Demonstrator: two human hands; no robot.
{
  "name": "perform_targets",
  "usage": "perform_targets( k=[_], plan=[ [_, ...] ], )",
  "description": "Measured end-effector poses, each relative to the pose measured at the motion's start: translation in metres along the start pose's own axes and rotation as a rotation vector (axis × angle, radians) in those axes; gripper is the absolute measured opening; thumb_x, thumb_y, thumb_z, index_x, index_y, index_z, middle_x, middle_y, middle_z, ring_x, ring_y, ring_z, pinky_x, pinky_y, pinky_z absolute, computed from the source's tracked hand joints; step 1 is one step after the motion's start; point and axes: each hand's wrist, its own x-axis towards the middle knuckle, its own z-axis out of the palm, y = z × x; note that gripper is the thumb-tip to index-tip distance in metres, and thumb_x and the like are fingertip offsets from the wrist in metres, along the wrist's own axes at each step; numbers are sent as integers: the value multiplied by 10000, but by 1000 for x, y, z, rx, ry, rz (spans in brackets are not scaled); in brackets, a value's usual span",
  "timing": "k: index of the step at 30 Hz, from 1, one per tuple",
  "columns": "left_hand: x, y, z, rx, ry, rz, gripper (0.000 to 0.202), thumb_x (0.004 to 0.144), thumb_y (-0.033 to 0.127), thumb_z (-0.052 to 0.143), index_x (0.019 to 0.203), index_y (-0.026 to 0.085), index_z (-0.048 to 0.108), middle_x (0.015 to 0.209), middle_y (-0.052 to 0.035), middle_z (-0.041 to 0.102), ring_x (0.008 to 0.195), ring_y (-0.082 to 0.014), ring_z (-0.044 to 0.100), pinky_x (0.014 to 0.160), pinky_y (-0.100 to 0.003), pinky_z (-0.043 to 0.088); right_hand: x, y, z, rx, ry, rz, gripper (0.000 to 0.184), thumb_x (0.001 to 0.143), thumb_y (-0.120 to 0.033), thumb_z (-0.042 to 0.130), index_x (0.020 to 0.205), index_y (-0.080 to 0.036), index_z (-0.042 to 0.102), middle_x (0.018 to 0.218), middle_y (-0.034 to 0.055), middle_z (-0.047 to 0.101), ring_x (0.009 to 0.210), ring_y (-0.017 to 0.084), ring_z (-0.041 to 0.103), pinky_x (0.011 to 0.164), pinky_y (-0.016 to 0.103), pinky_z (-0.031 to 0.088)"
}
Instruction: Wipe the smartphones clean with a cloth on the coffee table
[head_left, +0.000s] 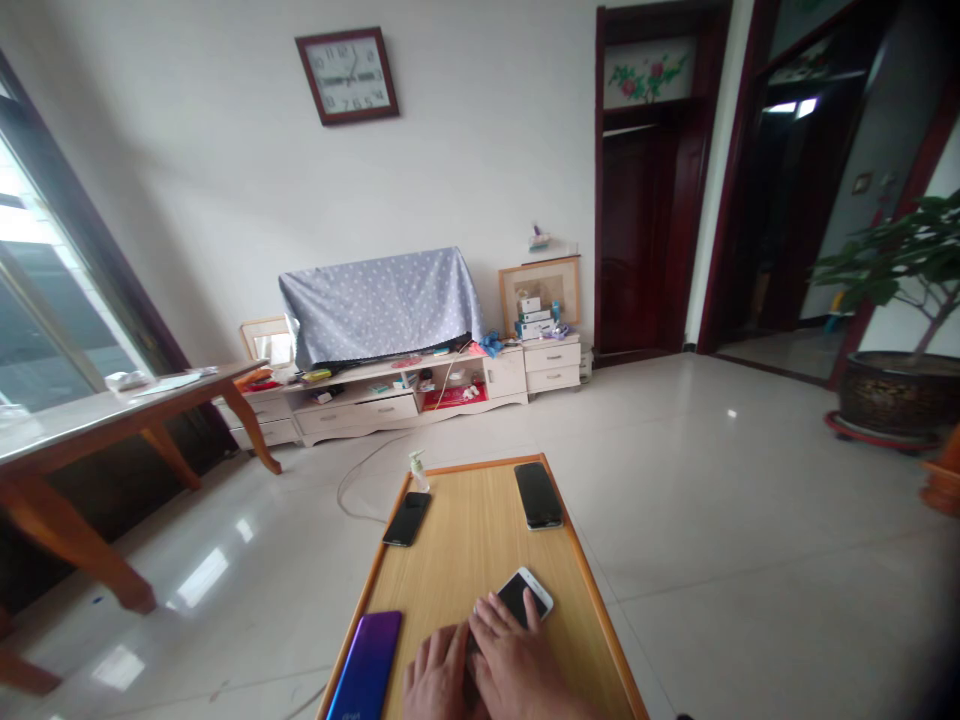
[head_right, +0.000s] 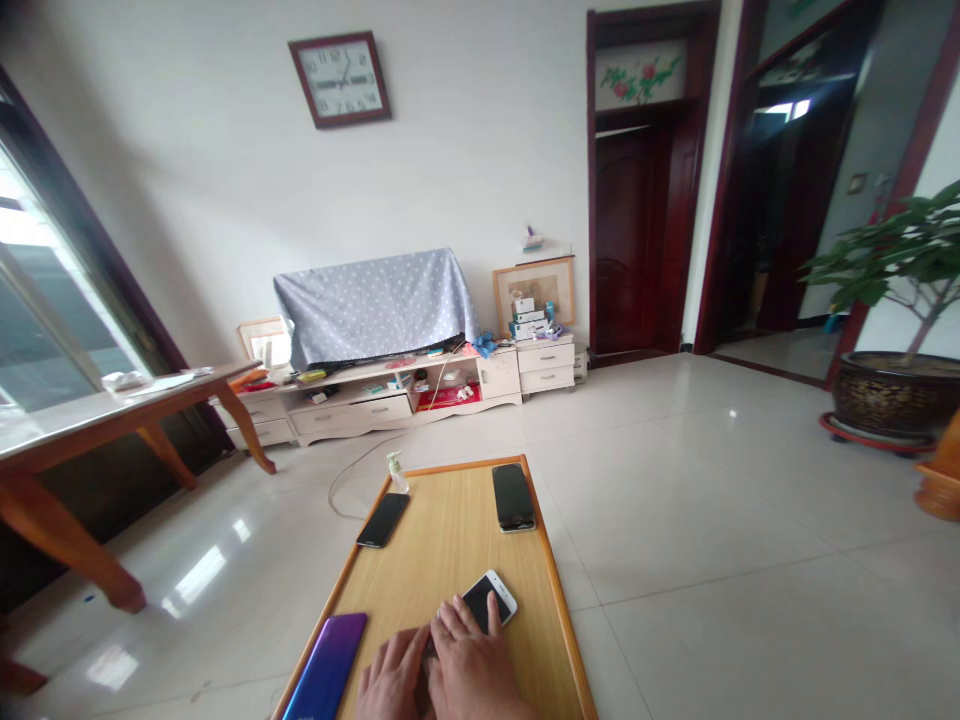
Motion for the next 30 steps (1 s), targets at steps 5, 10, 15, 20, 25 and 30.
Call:
perform_targets(
  k=[5,10,15,20,25,30],
  plan=[
    [1,-2,3,-8,33,6,717,777,527,474,1443,263,441,1430,-70,509,1304,-277,432,1056,-387,338,5,13,-8,-67,97,67,405,1032,-361,287,1361,-358,524,1455,3,518,1394,223,382,1175,595,-7],
    [4,-3,5,-12,38,3,754,759,548,499,1447,243,438,1442,-85,498,1311,-292,425,1054,-393,338,11,30,-10,-128,179,266,428,1026,-402,296,1384,-323,515,1468,47,499,1407,270,360,1160,632,0],
    [3,-3,4,-18,40,10,717,774,528,484,1440,268,442,1435,-69,507,1307,-275,432,1056,-381,338,4,12,-4,-39,72,97,418,1009,-403,365,1408,-346,479,1499,20,463,1426,244,323,1180,586,27],
    [2,-3,2,-24,37,25,704,773,516,488,1438,289,441,1433,-58,510,1302,-269,440,1056,-364,334,2,6,-9,-35,75,49,386,1023,-358,324,1353,-374,523,1454,-11,519,1392,211,384,1180,579,1],
    [2,-5,5,-26,44,10,750,764,558,500,1445,249,438,1437,-84,504,1313,-289,427,1057,-379,330,10,25,-11,-133,189,280,415,1011,-390,332,1371,-333,531,1459,39,510,1399,272,375,1159,639,-1],
    [4,-5,7,-29,44,6,742,769,564,493,1442,257,441,1439,-78,503,1315,-286,427,1054,-390,338,6,22,-3,-132,200,240,430,991,-427,395,1379,-301,532,1475,54,490,1421,275,333,1179,595,13]
  ],
)
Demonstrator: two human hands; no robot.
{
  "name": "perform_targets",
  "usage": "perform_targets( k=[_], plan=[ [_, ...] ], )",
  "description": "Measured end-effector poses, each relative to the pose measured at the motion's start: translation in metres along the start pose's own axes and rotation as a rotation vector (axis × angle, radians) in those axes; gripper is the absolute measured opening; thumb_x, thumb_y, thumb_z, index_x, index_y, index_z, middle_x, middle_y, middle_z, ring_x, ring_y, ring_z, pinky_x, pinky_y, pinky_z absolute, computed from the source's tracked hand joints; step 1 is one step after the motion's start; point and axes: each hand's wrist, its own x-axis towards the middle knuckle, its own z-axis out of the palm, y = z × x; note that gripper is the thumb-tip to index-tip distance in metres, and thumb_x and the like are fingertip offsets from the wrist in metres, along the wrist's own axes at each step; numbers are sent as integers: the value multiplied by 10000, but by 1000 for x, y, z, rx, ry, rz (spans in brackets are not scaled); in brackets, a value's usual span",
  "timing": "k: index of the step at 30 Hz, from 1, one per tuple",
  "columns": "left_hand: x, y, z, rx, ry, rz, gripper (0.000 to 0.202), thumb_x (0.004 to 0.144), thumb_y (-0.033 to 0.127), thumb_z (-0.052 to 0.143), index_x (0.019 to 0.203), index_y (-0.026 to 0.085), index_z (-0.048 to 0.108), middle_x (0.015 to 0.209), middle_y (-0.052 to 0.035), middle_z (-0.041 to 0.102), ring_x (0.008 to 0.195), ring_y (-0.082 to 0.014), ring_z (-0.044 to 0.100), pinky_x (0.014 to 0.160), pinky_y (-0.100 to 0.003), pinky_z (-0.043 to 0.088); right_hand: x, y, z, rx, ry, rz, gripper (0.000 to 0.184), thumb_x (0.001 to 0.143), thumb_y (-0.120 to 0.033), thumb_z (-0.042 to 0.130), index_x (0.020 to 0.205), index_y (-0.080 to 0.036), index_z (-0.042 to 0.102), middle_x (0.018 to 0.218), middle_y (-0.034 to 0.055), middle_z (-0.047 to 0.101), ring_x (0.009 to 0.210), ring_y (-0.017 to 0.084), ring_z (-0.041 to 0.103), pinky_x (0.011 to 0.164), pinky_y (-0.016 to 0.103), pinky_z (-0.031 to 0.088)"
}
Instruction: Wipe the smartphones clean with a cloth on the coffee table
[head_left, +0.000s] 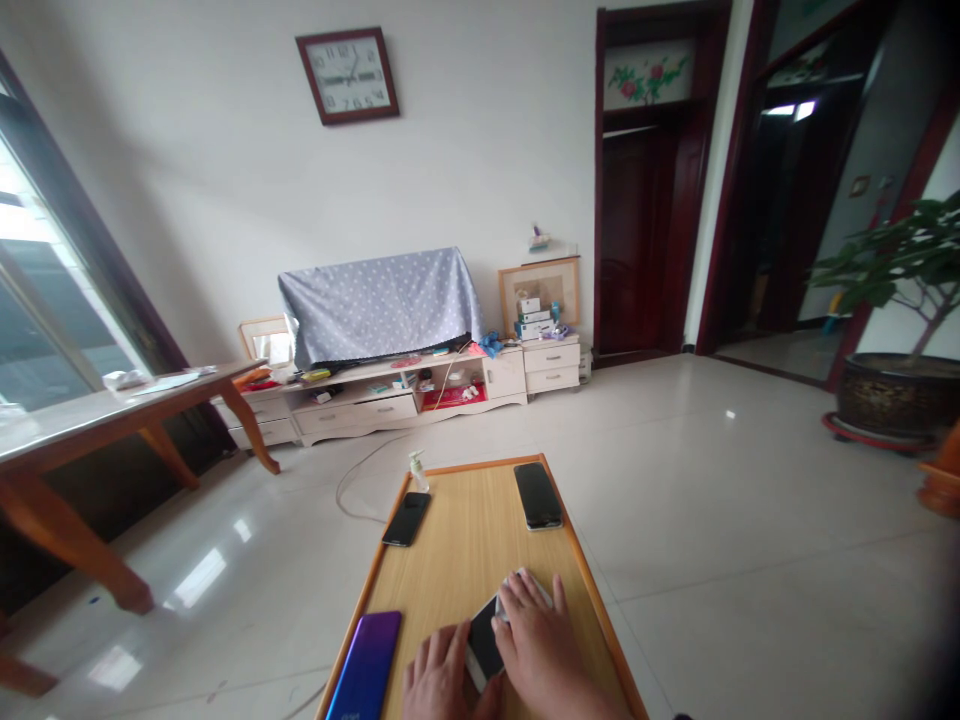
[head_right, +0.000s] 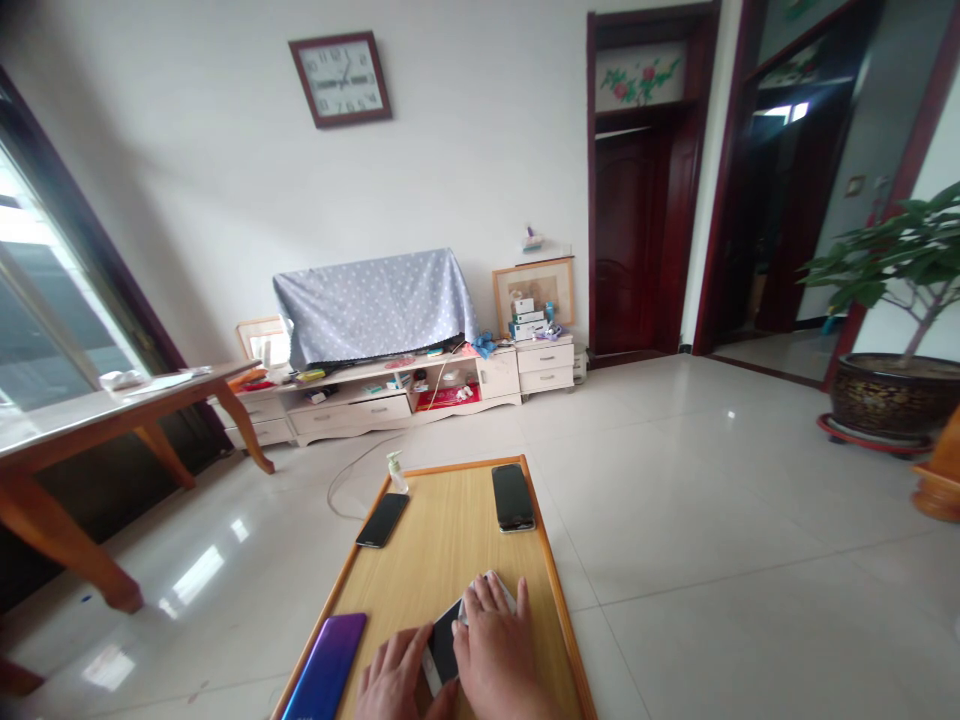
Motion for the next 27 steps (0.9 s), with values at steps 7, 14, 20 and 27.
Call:
perform_targets(
  k=[7,14,20,27],
  plan=[
    [-1,2,-3,8,5,5,737,774,557,480,1440,245,447,1431,-85,512,1301,-287,440,1047,-395,344,2,0,-5,38,-24,-39,367,997,-366,389,1320,-334,562,1438,22,535,1378,237,404,1174,600,29],
    [-1,2,-3,12,-10,9,736,779,567,474,1448,261,436,1448,-80,500,1320,-293,423,1056,-385,333,-1,3,-15,7,6,-16,297,964,-341,445,1171,-289,653,1326,54,631,1323,231,480,1178,562,-39],
    [-2,2,-5,3,-15,-1,748,773,552,497,1455,254,426,1458,-83,487,1329,-296,412,1062,-394,326,-2,13,-22,-26,-18,37,391,977,-356,391,1304,-293,596,1436,71,528,1367,266,427,1172,600,-19],
    [-3,6,-8,9,-10,-9,728,778,544,481,1442,249,445,1448,-86,497,1325,-294,417,1059,-397,334,-6,0,-16,-22,-79,11,519,969,-470,421,1426,-236,496,1515,100,413,1431,300,312,1193,570,52]
  ],
)
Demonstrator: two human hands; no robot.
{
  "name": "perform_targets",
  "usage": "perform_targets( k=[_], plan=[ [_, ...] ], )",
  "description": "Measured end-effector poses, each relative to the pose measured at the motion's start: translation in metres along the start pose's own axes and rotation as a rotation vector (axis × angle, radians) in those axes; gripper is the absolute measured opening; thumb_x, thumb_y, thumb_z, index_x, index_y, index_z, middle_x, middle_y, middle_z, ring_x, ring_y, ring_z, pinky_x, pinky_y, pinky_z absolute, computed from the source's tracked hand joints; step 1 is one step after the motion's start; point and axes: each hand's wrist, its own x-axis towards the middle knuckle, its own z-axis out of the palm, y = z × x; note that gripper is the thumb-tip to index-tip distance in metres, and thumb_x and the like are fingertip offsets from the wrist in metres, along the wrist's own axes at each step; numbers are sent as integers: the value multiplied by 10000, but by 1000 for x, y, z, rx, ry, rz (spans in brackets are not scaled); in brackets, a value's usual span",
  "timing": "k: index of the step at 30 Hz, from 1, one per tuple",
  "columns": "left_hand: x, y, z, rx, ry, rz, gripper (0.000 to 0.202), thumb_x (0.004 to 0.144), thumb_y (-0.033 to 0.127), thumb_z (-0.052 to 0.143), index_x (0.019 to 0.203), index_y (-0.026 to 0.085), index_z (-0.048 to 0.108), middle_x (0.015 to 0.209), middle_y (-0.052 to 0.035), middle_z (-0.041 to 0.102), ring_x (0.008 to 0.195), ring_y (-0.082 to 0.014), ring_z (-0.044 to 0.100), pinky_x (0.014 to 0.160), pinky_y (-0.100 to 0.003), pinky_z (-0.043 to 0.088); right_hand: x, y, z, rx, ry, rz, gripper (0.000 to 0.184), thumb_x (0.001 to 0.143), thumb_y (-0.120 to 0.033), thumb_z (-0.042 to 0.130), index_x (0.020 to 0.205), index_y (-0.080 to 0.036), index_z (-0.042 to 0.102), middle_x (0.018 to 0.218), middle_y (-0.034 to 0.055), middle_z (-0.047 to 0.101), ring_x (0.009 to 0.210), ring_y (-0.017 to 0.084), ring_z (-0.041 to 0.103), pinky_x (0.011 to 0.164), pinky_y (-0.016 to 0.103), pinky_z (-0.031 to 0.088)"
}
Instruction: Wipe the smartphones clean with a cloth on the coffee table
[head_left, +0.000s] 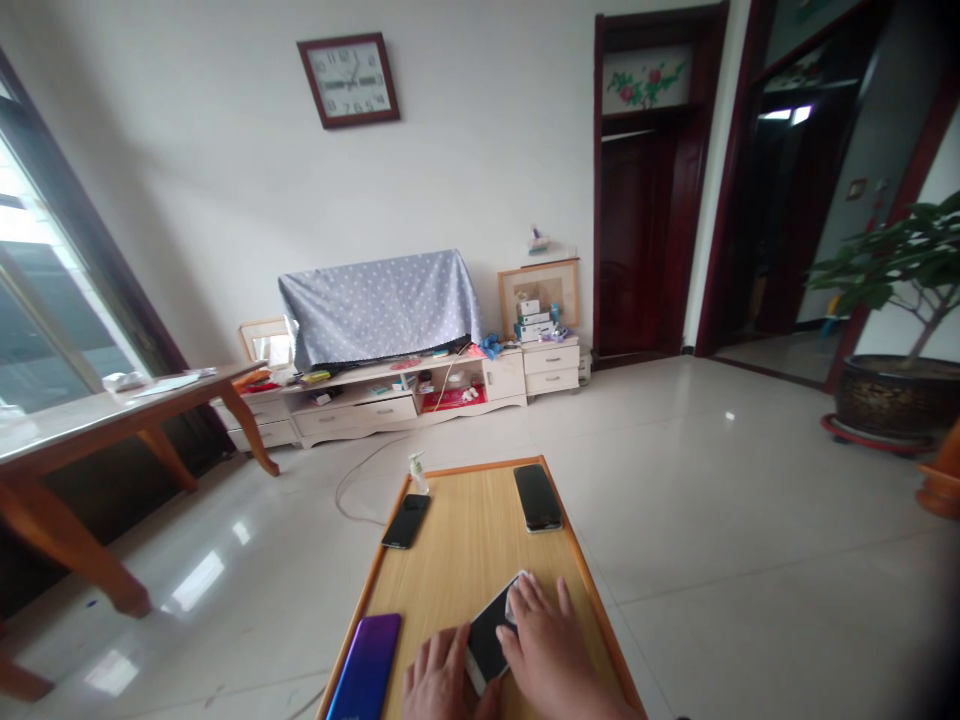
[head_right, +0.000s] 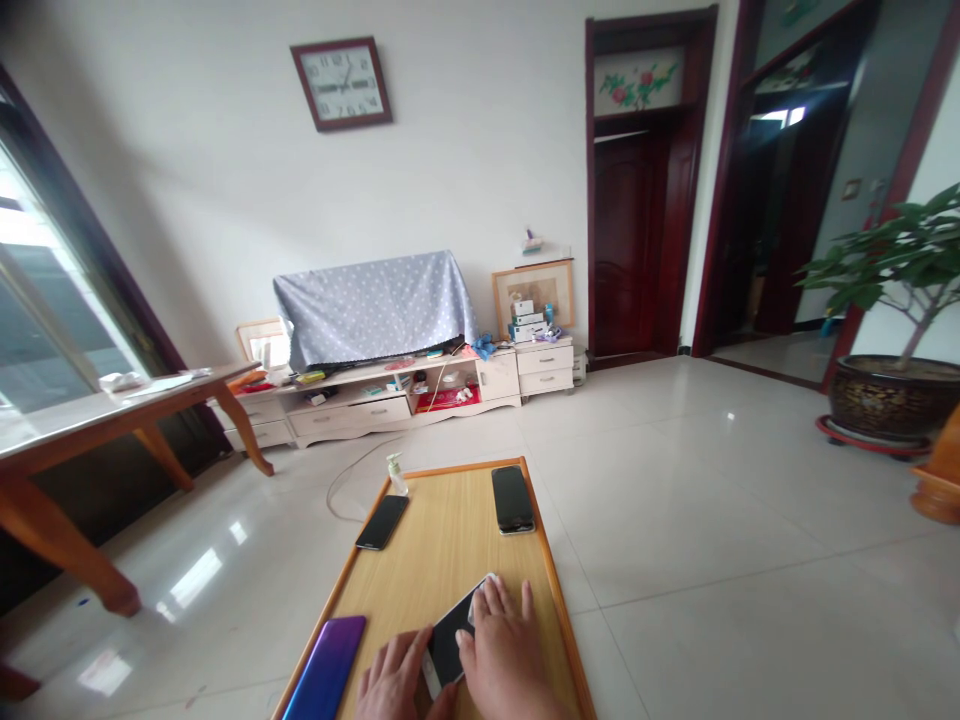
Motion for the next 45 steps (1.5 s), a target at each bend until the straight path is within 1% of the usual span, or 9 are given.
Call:
perform_targets(
  k=[4,7,11,15,22,29,32,39,45],
  plan=[
    [0,-1,2,18,-9,5,715,763,462,489,1447,260,435,1456,-73,490,1319,-274,426,1057,-372,342,-9,-20,3,99,-150,-166,512,973,-462,432,1445,-266,465,1519,72,414,1432,280,314,1196,558,76],
    [0,-2,1,5,-18,10,718,764,460,490,1452,264,427,1460,-73,485,1313,-275,428,1065,-381,334,-10,-21,1,111,-147,-229,438,996,-410,390,1402,-295,509,1486,47,473,1408,248,363,1199,542,53],
    [0,-2,-1,-21,-14,13,740,774,543,485,1450,244,433,1448,-90,496,1317,-291,421,1064,-394,328,0,-4,1,53,-3,-83,415,1018,-365,317,1349,-294,558,1453,48,517,1393,226,388,1195,541,44],
    [-1,-1,-2,-25,-19,13,733,780,550,478,1445,245,441,1448,-90,497,1319,-293,421,1060,-389,330,3,0,3,25,9,-14,444,1013,-411,329,1376,-271,542,1482,72,477,1419,257,342,1192,553,75],
    [2,-5,2,22,-56,-9,728,738,358,491,1458,278,414,1480,-52,469,1326,-254,420,1070,-350,323,-13,-31,-3,174,-235,-235,438,994,-449,405,1408,-341,496,1490,36,464,1410,261,359,1188,571,86],
    [-2,-3,-2,-25,-2,16,726,782,556,479,1441,254,445,1436,-85,509,1310,-291,431,1053,-380,336,-1,-5,-1,54,28,-38,414,1032,-394,291,1311,-324,589,1440,35,532,1397,232,382,1191,550,68],
    [-1,-3,-3,-26,-7,13,732,771,543,490,1440,248,448,1437,-85,508,1309,-291,430,1056,-387,337,-1,-2,4,29,17,-8,434,1023,-427,316,1364,-302,551,1478,58,483,1423,258,334,1185,567,97],
    [2,-6,1,25,-60,-15,748,725,357,497,1463,279,406,1481,-49,468,1320,-255,424,1065,-356,335,-15,-30,1,129,-207,-186,446,980,-521,422,1396,-382,502,1486,20,465,1405,299,362,1163,639,96],
    [-1,-4,-1,-14,-1,12,727,779,549,474,1443,255,442,1440,-79,506,1316,-286,428,1058,-376,336,-4,-6,-3,44,4,-41,403,1026,-420,312,1310,-341,587,1447,35,520,1399,248,380,1174,598,29]
  ],
)
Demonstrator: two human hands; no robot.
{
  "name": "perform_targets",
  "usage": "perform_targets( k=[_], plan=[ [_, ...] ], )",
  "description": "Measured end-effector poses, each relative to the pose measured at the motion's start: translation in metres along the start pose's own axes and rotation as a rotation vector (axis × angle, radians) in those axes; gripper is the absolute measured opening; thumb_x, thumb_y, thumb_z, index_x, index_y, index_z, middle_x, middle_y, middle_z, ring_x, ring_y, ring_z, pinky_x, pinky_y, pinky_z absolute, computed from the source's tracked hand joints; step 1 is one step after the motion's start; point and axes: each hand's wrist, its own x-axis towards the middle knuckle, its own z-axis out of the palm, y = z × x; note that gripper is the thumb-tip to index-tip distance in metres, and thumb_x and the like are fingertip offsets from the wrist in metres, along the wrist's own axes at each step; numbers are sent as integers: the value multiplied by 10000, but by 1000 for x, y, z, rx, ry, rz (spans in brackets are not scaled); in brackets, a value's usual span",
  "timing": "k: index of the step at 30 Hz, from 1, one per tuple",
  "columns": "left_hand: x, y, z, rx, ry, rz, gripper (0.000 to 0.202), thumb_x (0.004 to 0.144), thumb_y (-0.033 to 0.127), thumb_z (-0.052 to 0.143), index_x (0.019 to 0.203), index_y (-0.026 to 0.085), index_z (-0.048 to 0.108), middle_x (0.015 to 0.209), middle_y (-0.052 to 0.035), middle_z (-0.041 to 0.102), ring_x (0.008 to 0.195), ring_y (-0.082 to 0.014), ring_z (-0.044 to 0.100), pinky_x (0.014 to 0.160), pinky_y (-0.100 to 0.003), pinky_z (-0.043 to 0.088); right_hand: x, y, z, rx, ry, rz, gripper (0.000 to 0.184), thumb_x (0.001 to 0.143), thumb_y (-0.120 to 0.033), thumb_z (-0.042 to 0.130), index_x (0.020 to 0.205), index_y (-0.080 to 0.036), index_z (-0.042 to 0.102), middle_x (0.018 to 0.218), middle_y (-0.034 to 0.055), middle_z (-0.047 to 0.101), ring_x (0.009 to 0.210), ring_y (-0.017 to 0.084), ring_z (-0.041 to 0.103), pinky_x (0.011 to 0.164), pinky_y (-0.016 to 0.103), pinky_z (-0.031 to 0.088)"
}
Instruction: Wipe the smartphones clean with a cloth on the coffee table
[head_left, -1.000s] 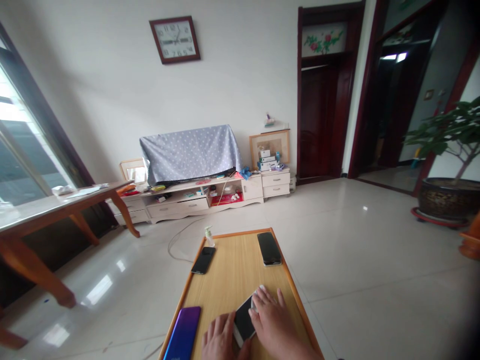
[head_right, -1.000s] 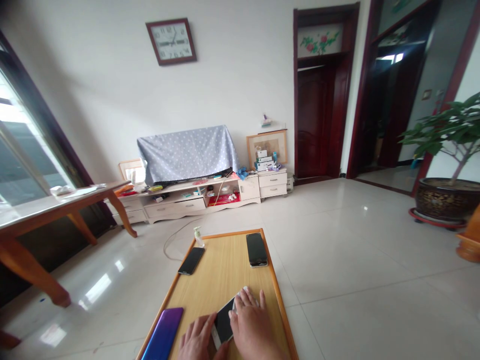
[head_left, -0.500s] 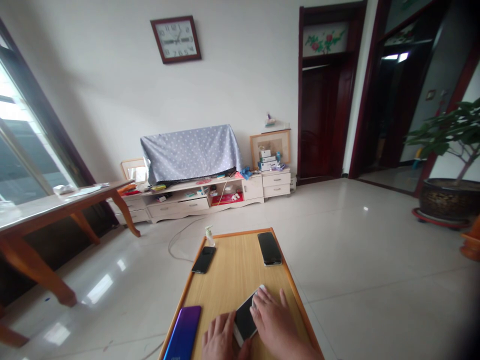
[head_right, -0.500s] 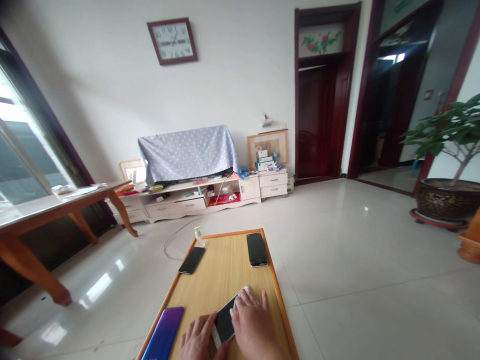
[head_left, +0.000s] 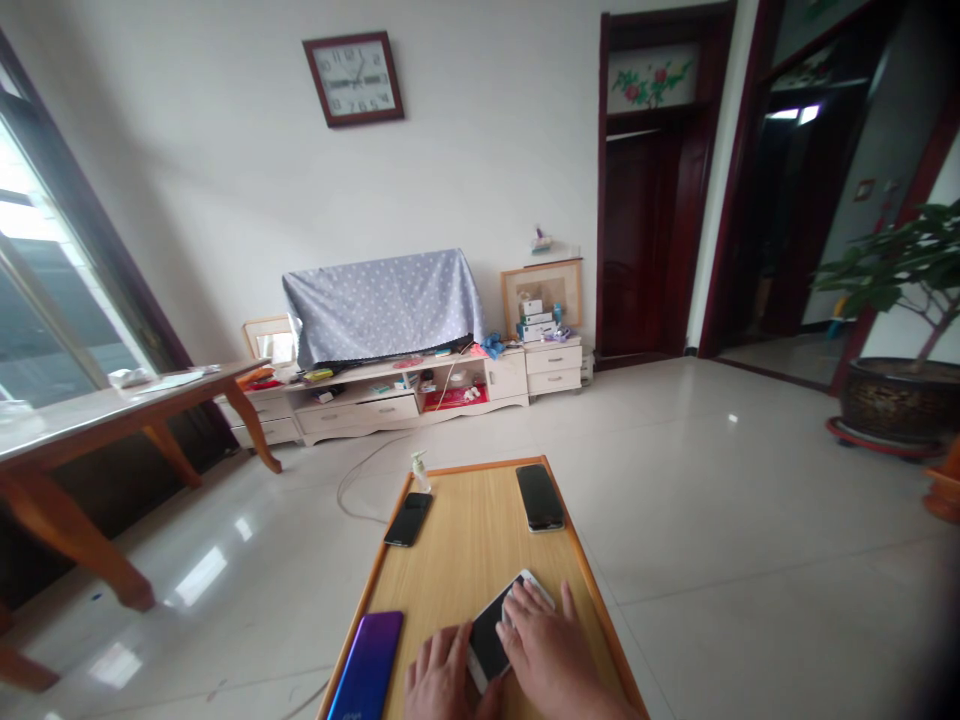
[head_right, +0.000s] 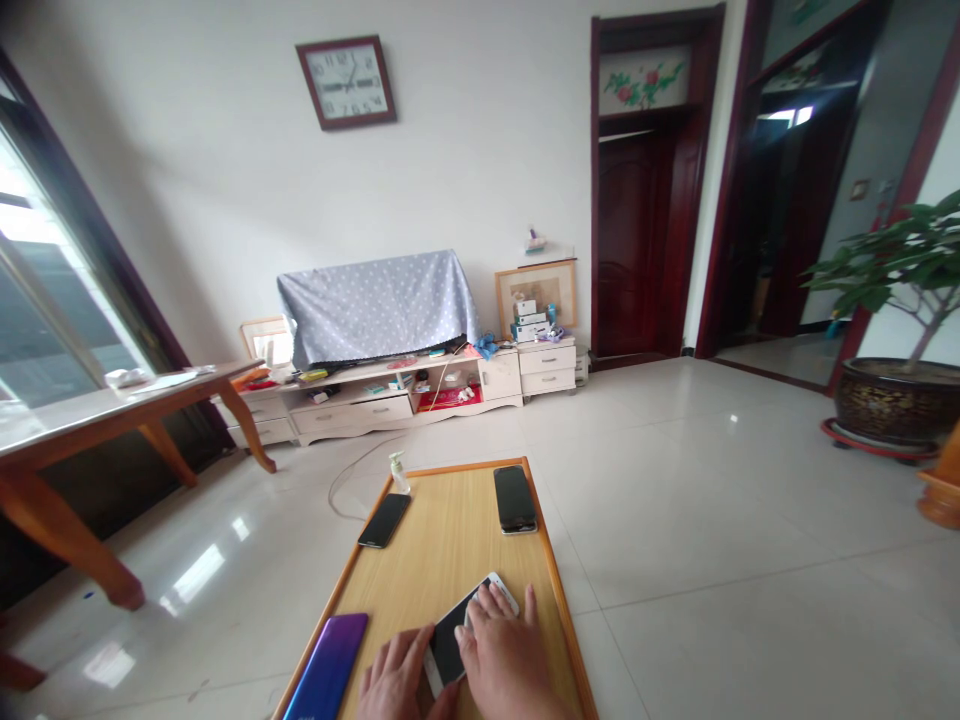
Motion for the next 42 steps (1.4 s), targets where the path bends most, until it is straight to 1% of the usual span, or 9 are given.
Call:
perform_targets(
  k=[4,9,11,15,19,23,28,35,42],
  plan=[
    [0,0,1,-4,-1,0,728,782,561,471,1442,257,445,1438,-81,507,1315,-288,430,1055,-381,339,-1,4,3,-6,-7,24,426,1013,-447,347,1358,-311,557,1487,59,467,1428,271,324,1175,601,50],
    [4,-3,4,36,-41,-19,735,740,386,491,1461,265,415,1470,-59,475,1327,-268,418,1072,-377,334,-11,-20,4,112,-215,-105,463,975,-502,438,1392,-320,524,1497,74,442,1416,325,335,1150,663,59],
    [6,-4,4,39,-70,-26,753,722,338,486,1467,275,403,1484,-46,462,1333,-260,414,1074,-373,332,-12,-25,2,132,-253,-131,455,969,-511,452,1380,-334,535,1482,65,464,1403,338,356,1141,683,43],
    [4,-2,1,16,-34,-14,738,756,476,493,1457,256,422,1470,-73,475,1331,-288,410,1074,-391,327,-9,-15,-4,93,-125,-96,384,1012,-451,372,1320,-355,579,1440,35,526,1382,285,403,1156,647,24],
    [1,1,0,-4,-17,-1,745,777,560,465,1453,248,430,1449,-82,495,1320,-292,417,1067,-394,330,-7,-2,-6,20,8,0,381,1022,-429,345,1261,-319,621,1418,50,552,1391,268,391,1168,611,39],
    [3,-1,3,20,-29,-11,744,767,515,483,1462,260,413,1465,-72,478,1330,-288,406,1076,-396,327,-9,-6,2,47,-101,-43,417,1005,-468,386,1347,-309,563,1483,76,469,1415,302,343,1151,651,77],
    [10,-8,7,57,-110,-35,753,739,303,456,1486,309,360,1508,-22,432,1355,-242,386,1083,-363,319,-11,-22,5,126,-265,-223,494,973,-555,427,1406,-332,506,1483,78,457,1396,349,363,1131,692,103],
    [5,-3,4,47,-56,-17,755,748,442,489,1474,261,390,1482,-70,456,1344,-281,392,1082,-391,327,-11,-23,-19,91,-213,-119,378,1012,-442,371,1297,-342,597,1443,51,518,1390,304,385,1129,695,50],
    [8,-7,4,39,-99,-22,761,730,315,456,1485,284,368,1498,-38,438,1356,-247,387,1094,-374,316,-11,-27,-3,129,-314,-168,412,969,-515,445,1321,-350,581,1492,82,444,1412,343,334,1099,732,26]
  ],
)
